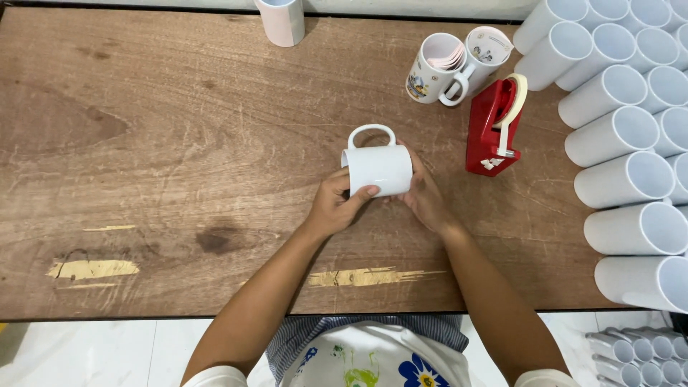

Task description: The person picks up a white ceramic mug and applies pieces of clear adhesive tape around its body and handle. They rotate the mug to reach different sides, repeatedly cutting tape from a red dispenser and smoothing it onto the surface.

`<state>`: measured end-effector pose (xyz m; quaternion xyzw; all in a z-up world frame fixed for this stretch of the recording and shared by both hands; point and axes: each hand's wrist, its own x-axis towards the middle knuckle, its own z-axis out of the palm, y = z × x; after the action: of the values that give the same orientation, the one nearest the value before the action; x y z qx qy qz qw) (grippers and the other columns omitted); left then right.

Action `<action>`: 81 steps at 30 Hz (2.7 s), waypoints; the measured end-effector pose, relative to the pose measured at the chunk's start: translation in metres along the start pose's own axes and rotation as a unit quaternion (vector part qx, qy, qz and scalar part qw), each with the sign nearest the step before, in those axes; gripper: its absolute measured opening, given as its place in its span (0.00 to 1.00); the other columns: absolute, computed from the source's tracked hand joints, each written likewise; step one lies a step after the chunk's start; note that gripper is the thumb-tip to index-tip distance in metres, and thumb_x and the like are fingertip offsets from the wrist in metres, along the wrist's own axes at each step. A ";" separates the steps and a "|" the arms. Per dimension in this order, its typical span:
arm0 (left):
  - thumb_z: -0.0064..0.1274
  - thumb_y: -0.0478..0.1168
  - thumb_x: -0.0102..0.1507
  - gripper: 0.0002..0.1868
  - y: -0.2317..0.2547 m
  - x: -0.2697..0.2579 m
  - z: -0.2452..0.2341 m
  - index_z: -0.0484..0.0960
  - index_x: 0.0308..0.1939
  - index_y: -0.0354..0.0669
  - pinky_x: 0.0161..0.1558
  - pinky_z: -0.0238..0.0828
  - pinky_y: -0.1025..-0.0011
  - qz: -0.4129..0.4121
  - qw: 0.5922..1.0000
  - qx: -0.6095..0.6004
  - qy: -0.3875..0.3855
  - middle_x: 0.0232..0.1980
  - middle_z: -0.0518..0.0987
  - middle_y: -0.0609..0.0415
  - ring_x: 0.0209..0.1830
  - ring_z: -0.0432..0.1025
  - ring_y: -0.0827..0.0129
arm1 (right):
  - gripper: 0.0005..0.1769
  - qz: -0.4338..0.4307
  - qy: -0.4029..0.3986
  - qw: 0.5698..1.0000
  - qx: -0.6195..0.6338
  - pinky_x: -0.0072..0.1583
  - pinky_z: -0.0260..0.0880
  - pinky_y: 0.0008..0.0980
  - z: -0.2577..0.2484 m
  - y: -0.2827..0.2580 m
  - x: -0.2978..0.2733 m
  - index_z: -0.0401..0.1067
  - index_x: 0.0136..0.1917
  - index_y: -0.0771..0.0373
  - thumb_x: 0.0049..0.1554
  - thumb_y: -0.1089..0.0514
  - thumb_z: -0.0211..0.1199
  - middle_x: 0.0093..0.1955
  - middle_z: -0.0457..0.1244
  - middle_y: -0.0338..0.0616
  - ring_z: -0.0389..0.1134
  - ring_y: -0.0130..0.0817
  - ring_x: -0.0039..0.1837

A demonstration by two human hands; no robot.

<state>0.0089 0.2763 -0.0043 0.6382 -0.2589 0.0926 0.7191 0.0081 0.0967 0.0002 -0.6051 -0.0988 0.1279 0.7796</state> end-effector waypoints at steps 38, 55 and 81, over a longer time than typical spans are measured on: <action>0.58 0.53 0.56 0.18 -0.004 0.054 -0.059 0.80 0.22 0.43 0.42 0.66 0.71 -0.063 0.985 -0.009 -0.161 0.27 0.75 0.55 0.31 0.68 0.72 | 0.62 -0.203 0.081 0.965 -0.144 0.60 0.70 0.34 0.007 0.055 -0.011 0.29 0.76 0.57 0.42 0.74 0.66 0.60 0.48 0.48 0.62 0.38 0.60; 0.58 0.39 0.61 0.07 -0.008 -0.001 -0.018 0.79 0.30 0.41 0.39 0.64 0.74 -0.166 0.976 -0.057 -0.128 0.28 0.77 0.60 0.32 0.67 0.75 | 0.19 -0.172 0.113 0.959 -0.194 0.58 0.68 0.42 -0.023 0.016 -0.003 0.60 0.65 0.68 0.62 0.64 0.45 0.62 0.61 0.55 0.65 0.46 0.62; 0.57 0.44 0.59 0.11 -0.032 -0.009 -0.026 0.79 0.37 0.40 0.36 0.66 0.78 -0.238 0.964 -0.002 -0.117 0.36 0.77 0.61 0.35 0.70 0.77 | 0.20 -0.195 0.027 0.677 -0.709 0.54 0.61 0.49 -0.090 -0.122 0.101 0.67 0.62 0.69 0.58 0.70 0.47 0.60 0.63 0.58 0.61 0.56 0.59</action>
<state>0.0224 0.2983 -0.0380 0.6864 -0.1822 -0.1573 0.6863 0.1412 0.0172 0.0960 -0.9466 -0.2548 -0.1517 0.1265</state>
